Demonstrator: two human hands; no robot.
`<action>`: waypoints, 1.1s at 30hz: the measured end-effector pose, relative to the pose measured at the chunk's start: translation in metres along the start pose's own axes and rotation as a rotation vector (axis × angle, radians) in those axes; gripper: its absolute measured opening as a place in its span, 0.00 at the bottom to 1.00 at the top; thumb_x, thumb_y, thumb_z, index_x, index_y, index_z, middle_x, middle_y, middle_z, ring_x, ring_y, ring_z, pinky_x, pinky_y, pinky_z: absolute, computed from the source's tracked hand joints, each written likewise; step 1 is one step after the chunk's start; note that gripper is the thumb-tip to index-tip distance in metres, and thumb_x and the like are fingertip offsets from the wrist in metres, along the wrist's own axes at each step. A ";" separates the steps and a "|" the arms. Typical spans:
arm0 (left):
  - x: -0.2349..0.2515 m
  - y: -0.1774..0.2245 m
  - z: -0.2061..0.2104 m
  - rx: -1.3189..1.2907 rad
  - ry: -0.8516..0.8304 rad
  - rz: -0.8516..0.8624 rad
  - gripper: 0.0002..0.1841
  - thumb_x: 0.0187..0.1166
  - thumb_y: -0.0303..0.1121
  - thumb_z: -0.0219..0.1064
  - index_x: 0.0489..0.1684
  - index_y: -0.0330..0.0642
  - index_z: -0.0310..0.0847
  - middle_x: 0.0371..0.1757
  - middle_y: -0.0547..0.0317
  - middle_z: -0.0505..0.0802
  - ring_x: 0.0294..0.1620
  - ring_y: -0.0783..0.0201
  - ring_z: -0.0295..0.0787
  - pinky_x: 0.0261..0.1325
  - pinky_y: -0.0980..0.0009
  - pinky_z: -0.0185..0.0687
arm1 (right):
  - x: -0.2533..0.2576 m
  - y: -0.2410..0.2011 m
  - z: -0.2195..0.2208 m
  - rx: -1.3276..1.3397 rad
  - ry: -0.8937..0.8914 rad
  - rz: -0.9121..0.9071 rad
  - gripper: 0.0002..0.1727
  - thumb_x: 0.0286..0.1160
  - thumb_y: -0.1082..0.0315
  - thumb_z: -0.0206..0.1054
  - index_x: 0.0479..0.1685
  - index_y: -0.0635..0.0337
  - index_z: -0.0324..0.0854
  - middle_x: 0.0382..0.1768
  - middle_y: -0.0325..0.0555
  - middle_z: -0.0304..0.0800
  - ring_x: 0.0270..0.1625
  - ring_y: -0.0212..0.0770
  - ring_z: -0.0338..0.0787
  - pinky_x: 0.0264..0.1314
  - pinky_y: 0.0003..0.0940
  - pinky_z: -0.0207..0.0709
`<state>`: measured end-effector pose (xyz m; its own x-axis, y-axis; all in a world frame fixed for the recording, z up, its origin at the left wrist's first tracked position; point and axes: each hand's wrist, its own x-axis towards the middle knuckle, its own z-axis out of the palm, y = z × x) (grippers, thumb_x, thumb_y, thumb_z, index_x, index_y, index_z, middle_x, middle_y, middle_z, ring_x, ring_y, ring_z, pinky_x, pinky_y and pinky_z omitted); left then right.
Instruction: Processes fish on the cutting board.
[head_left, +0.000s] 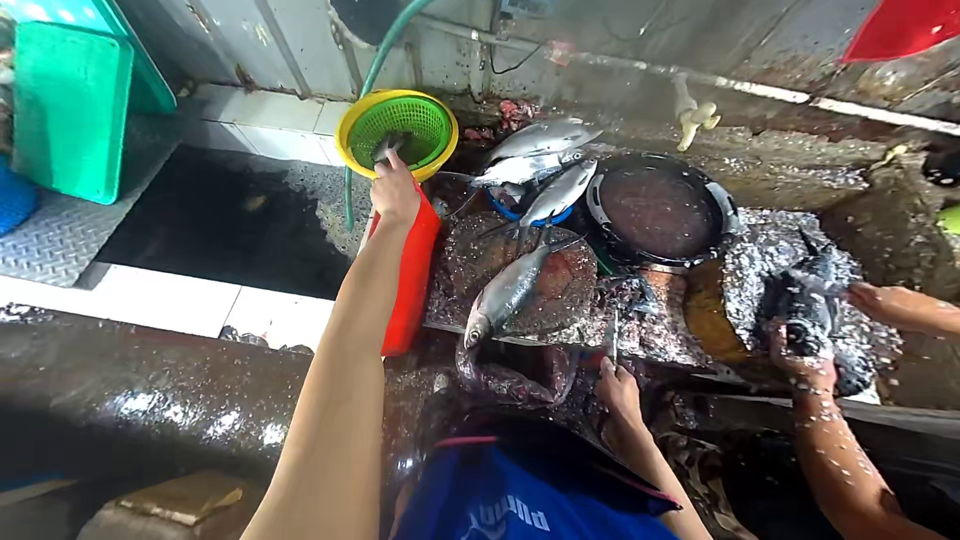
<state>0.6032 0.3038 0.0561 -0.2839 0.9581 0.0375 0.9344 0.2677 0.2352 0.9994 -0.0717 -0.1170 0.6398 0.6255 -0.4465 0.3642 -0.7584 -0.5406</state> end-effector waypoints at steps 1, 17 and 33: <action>-0.002 -0.004 -0.003 -0.029 0.002 -0.026 0.59 0.56 0.43 0.84 0.94 0.44 0.49 0.78 0.27 0.76 0.60 0.30 0.87 0.52 0.35 0.86 | 0.003 -0.004 0.000 -0.004 -0.011 -0.015 0.34 0.93 0.42 0.48 0.51 0.67 0.85 0.36 0.62 0.89 0.40 0.60 0.90 0.47 0.64 0.80; -0.271 -0.067 0.089 -0.430 -0.194 0.114 0.38 0.77 0.60 0.67 0.75 0.37 0.74 0.65 0.44 0.89 0.70 0.48 0.85 0.75 0.48 0.80 | 0.010 -0.035 0.003 -0.012 -0.105 -0.220 0.34 0.95 0.45 0.39 0.53 0.67 0.83 0.35 0.58 0.88 0.39 0.54 0.89 0.48 0.58 0.82; -0.237 -0.029 0.111 -0.909 -0.848 -0.299 0.42 0.67 0.55 0.81 0.81 0.48 0.73 0.56 0.43 0.91 0.43 0.53 0.91 0.45 0.54 0.90 | 0.047 -0.181 0.035 -0.561 -0.745 -0.744 0.27 0.86 0.48 0.59 0.62 0.65 0.86 0.51 0.67 0.92 0.54 0.62 0.93 0.57 0.62 0.85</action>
<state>0.6674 0.0808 -0.0672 0.0823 0.7275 -0.6812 0.2801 0.6390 0.7164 0.9404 0.1013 -0.0652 -0.3370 0.7571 -0.5596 0.8427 -0.0224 -0.5379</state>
